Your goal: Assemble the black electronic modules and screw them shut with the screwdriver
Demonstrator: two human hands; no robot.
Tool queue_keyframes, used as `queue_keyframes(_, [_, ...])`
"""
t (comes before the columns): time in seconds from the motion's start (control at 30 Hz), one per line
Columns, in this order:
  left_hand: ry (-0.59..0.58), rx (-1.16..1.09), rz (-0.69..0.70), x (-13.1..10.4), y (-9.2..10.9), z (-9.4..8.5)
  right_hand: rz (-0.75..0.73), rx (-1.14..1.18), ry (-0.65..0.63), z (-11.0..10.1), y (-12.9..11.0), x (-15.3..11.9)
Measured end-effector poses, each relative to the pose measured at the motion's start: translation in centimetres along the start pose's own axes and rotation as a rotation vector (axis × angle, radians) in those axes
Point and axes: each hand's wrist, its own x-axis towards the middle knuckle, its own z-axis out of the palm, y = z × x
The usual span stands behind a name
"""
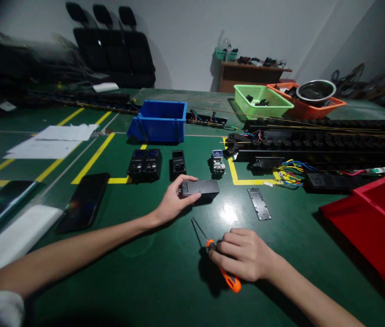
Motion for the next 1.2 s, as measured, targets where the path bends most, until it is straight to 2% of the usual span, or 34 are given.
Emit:
queue_keyframes(0.17, [-0.011,-0.016,-0.008,0.0,0.1,0.0,0.096,0.042,-0.17,1.6,0.1,-0.8])
queue_keyframes(0.43, [-0.021,0.0,-0.002,-0.1,0.0,0.0,0.174,0.121,-0.208,2.4,-0.3,-0.3])
queue_keyframes(0.57, [-0.02,0.024,0.035,-0.1,0.2,0.0,0.232,0.097,-0.088,3.4,-0.1,-0.7])
queue_keyframes(0.7, [-0.03,0.048,0.068,-0.4,0.5,0.2,0.419,0.012,0.169,4.1,0.4,-1.2])
queue_keyframes(0.77, [-0.029,0.06,0.08,-0.5,0.6,0.2,0.537,0.019,0.254,4.0,0.8,-1.0])
queue_keyframes(0.87, [-0.027,0.06,0.085,-0.6,0.6,0.2,0.721,0.051,0.308,3.9,1.8,0.0])
queue_keyframes(0.97, [-0.039,0.025,0.072,-0.7,0.5,0.2,0.833,0.055,0.359,4.1,3.1,1.3])
queue_keyframes(1.2, [-0.082,-0.095,0.072,-0.5,0.5,-0.1,0.881,0.24,0.415,5.3,5.0,2.9])
